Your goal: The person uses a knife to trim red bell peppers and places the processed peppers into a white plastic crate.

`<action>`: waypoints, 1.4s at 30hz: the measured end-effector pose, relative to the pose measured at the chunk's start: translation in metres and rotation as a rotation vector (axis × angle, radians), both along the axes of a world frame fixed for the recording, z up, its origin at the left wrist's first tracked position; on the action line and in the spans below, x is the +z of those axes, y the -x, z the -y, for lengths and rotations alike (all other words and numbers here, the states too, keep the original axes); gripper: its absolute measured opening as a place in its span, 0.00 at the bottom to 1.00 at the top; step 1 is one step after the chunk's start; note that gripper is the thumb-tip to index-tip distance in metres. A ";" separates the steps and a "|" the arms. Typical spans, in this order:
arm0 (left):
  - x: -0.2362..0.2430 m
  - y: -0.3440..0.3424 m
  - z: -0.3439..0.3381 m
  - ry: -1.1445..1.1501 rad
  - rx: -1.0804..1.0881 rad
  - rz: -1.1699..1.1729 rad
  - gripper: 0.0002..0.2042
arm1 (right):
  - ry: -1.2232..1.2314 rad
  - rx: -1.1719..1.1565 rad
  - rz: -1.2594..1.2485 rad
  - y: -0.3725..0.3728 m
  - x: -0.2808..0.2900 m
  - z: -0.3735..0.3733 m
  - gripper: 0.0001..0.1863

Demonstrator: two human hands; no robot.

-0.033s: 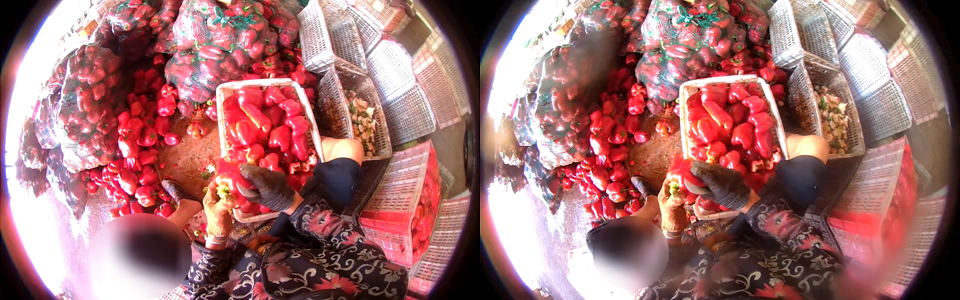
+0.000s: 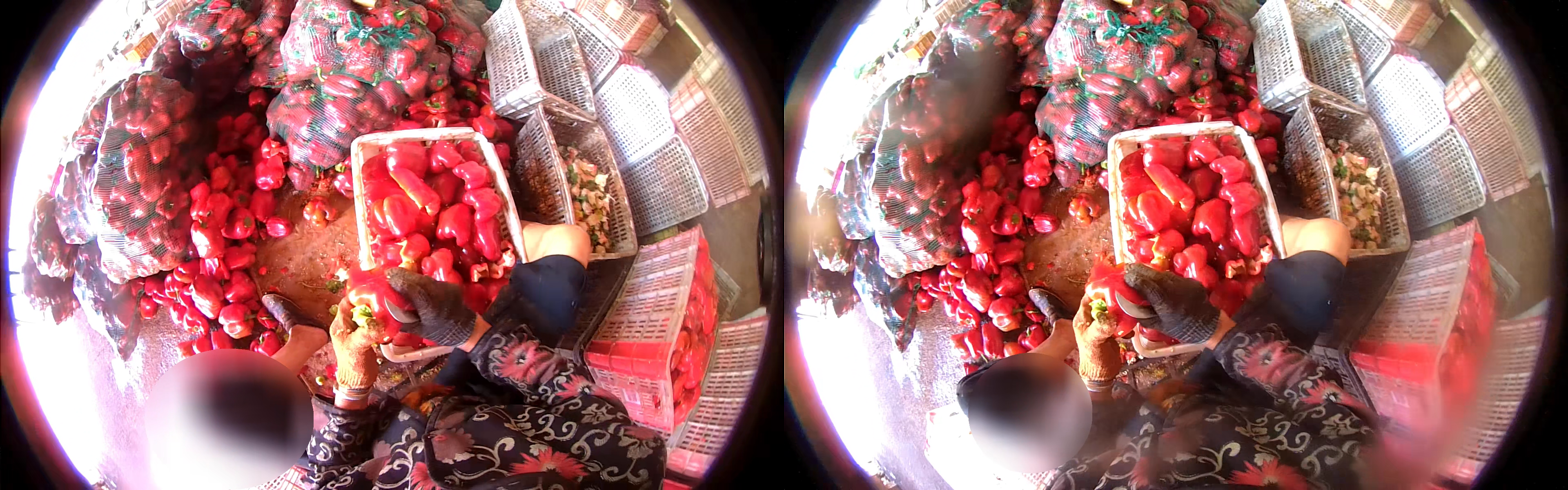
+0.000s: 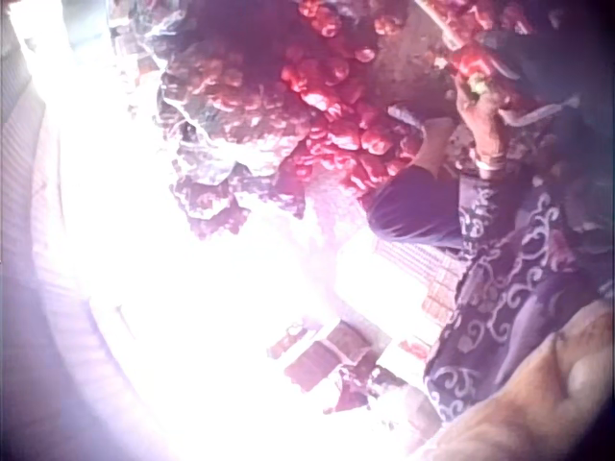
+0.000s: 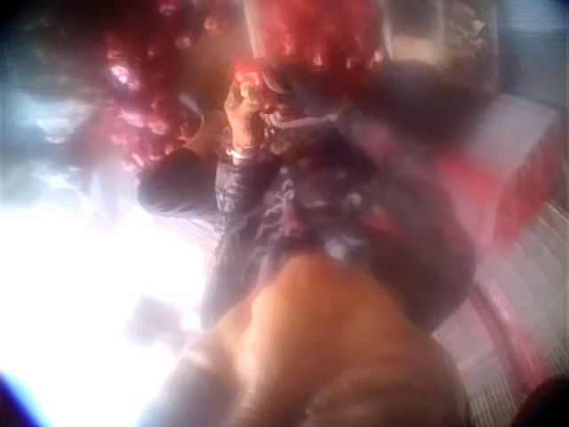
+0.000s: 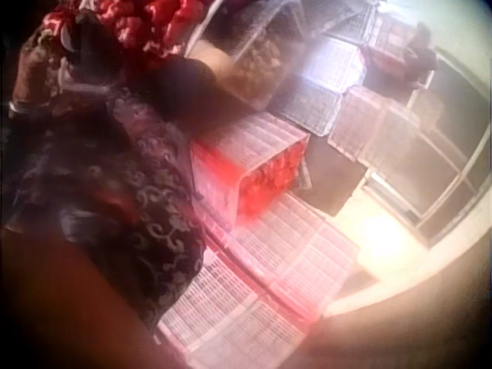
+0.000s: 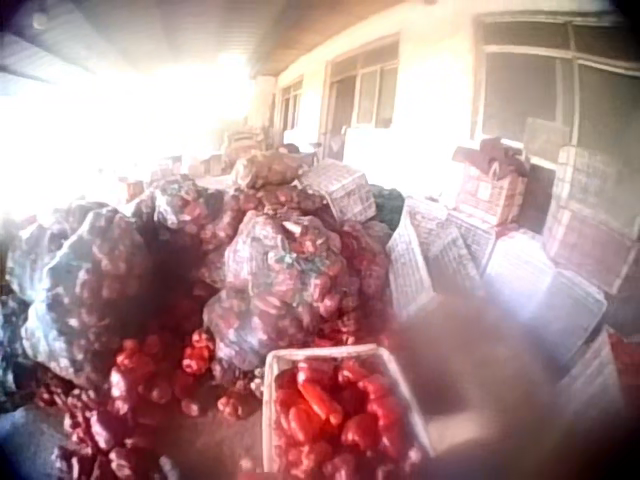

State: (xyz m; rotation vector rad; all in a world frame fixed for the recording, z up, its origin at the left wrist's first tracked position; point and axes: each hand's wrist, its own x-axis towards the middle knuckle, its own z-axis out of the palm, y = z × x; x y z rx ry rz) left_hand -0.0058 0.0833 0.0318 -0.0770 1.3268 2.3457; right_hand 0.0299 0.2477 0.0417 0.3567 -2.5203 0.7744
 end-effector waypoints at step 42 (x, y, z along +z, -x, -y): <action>0.124 0.060 -0.150 0.058 -0.153 -0.495 0.18 | 1.416 -0.565 0.556 -0.045 -0.014 -0.042 0.22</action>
